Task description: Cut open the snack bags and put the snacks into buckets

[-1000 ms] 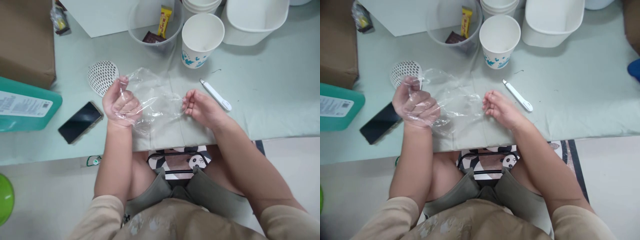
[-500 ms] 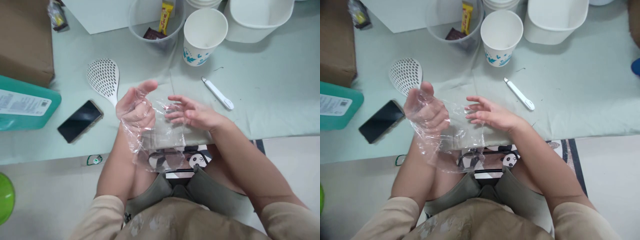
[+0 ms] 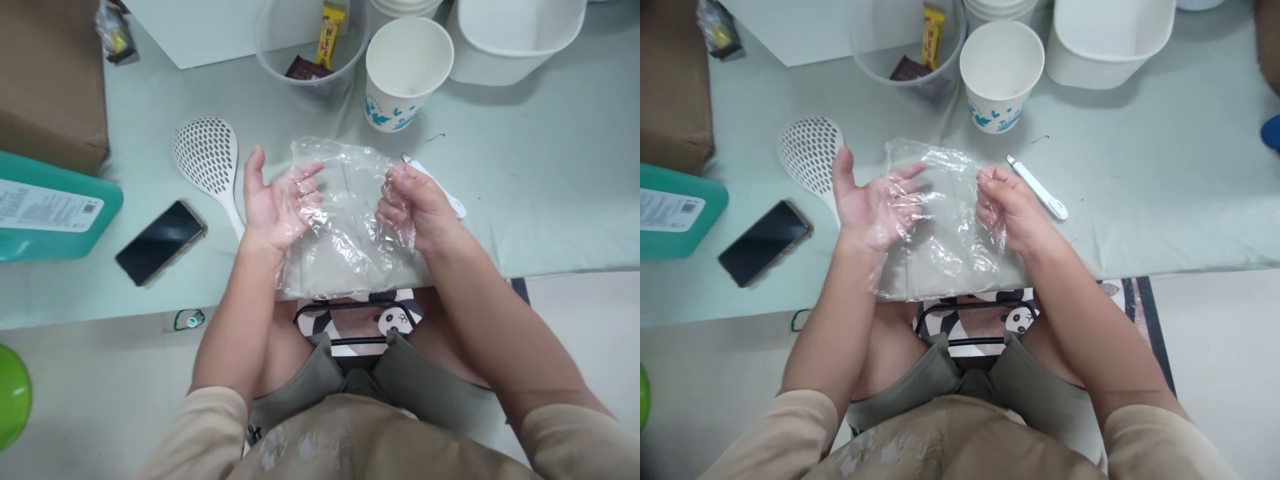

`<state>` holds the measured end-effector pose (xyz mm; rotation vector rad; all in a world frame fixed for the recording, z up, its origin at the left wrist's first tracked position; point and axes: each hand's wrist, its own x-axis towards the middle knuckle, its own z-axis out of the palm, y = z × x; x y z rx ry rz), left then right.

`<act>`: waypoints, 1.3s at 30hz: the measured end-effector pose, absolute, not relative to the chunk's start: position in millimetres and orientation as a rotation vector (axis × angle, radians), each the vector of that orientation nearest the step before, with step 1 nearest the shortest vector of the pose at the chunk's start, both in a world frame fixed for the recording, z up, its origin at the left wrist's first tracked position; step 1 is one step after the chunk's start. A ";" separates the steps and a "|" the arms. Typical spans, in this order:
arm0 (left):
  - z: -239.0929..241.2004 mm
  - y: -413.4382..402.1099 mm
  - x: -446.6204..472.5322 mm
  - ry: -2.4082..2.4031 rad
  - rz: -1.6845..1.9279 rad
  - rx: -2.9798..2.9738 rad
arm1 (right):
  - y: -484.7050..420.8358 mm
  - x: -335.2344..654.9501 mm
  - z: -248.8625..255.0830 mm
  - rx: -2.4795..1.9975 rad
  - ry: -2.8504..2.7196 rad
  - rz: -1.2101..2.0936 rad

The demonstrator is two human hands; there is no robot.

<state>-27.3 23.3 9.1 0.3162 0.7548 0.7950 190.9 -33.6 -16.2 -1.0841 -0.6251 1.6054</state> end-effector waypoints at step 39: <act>15.8 22.6 -43.3 1.253 0.657 0.888 | -28.2 218.8 -15.0 -1.250 -0.624 1.649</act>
